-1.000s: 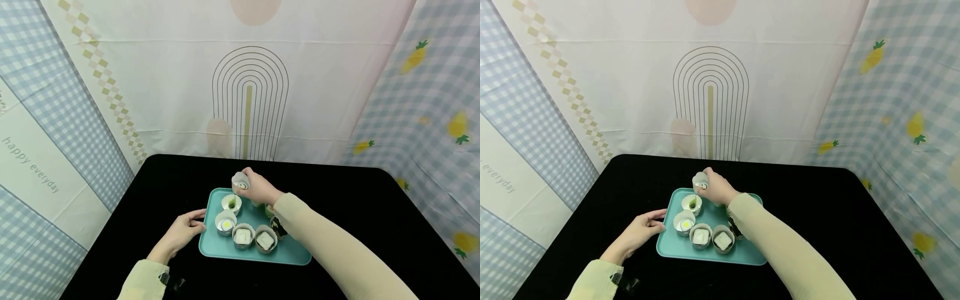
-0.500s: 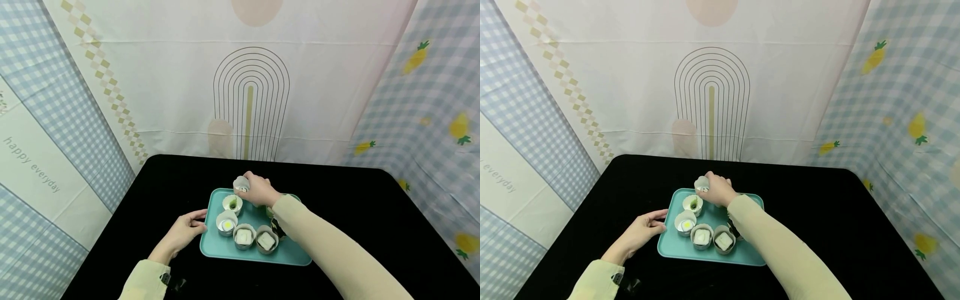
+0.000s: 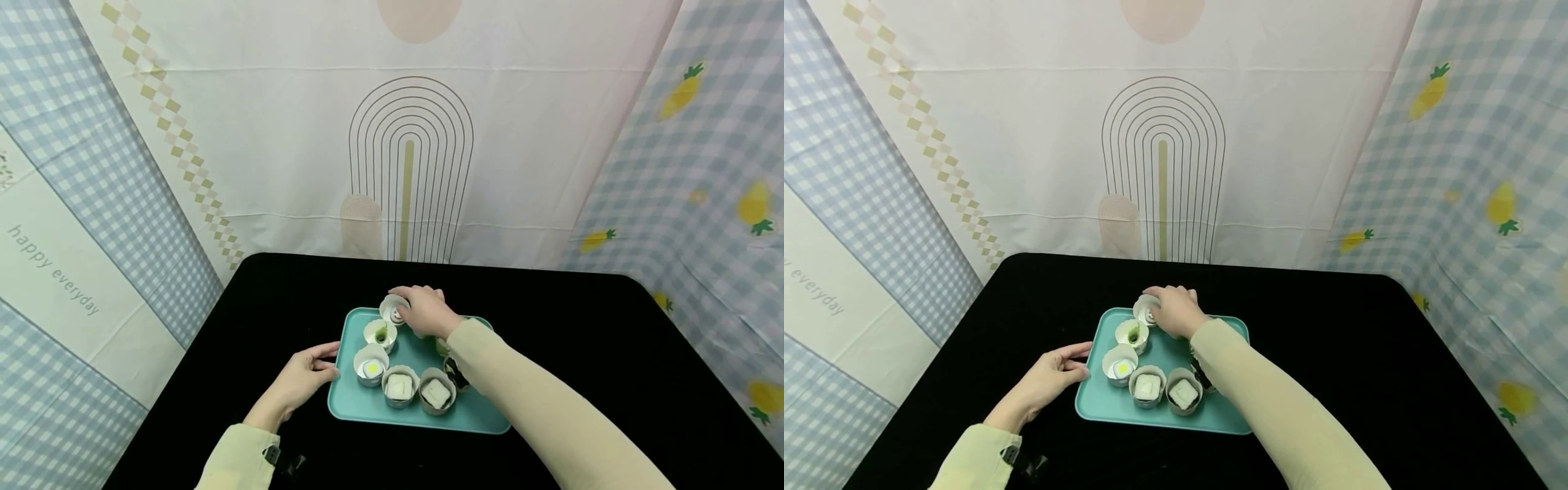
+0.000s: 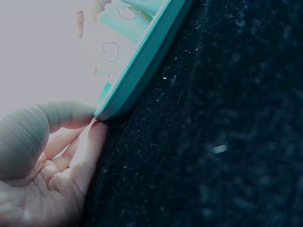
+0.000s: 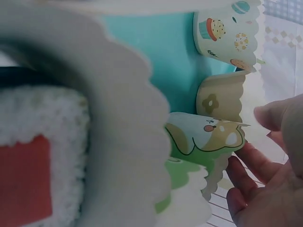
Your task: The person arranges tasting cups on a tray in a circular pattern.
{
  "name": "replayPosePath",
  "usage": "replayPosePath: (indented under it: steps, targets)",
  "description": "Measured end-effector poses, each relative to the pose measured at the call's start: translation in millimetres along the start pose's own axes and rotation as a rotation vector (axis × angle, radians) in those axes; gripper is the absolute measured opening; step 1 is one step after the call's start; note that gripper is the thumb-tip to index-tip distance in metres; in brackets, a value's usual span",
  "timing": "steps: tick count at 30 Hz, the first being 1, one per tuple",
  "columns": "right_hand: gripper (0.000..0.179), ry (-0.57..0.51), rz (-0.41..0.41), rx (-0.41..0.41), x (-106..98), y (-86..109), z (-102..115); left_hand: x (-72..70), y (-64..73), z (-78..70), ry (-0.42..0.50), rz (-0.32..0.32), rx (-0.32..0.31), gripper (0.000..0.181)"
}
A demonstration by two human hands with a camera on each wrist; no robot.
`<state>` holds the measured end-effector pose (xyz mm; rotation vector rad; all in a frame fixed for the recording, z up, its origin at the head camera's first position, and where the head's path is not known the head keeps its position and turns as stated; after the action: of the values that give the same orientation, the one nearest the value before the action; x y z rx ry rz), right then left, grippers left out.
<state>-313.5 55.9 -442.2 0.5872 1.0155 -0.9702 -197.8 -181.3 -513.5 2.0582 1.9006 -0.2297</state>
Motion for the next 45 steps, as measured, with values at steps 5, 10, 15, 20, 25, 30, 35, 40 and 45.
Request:
replayPosePath:
  steps: [5, 10, 15, 20, 25, 30, 35, 40, 45]
  targets:
    - [0.029, 0.005, -0.007, 0.01, 0, 0.8, 1, -2.4, -0.1, 0.5, -0.002, -0.003, -0.003, 0.05]
    - [0.024, 0.05, 0.002, 0.016, 2, 1.2, 3, -3.9, 0.1, 2.1, -0.001, -0.001, -0.013, 0.05]
    - [0.026, 0.077, 0.006, 0.023, 4, 2.1, 2, -3.3, -0.5, 2.8, -0.005, 0.0, -0.011, 0.05]
    - [0.028, 0.09, -0.007, 0.041, 3, 3.6, 0, -1.8, -3.3, 2.6, -0.011, -0.001, -0.013, 0.05]
    - [0.029, 0.054, -0.035, 0.041, -3, 9.4, -5, -1.1, -4.0, 4.0, -0.019, 0.02, -0.011, 0.05]
    - [0.03, -0.113, -0.109, 0.062, -27, 30.8, -24, -6.3, -0.6, 3.0, -0.035, 0.055, 0.012, 0.058]
    - [0.033, -0.226, -0.135, 0.1, -41, 57.4, -50, -4.5, 0.5, -5.3, -0.104, 0.061, 0.047, 0.066]
    - [0.033, -0.248, -0.135, 0.146, -36, 71.1, -66, -0.6, -0.5, -10.4, -0.206, 0.002, 0.047, 0.067]
    - [0.031, -0.254, -0.129, 0.173, -32, 72.2, -68, -1.9, -0.5, -11.5, -0.258, -0.022, 0.046, 0.067]
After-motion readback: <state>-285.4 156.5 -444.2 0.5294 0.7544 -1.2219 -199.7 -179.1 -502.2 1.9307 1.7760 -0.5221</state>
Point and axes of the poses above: each hand's wrist, its own y-axis away from the middle knuckle, its own x-axis out of the palm, z = x × y, the point moved 3 cm from there along -y, towards the middle knuckle, and after that the axes turned 1 degree about -y, right-handed, at the moved point
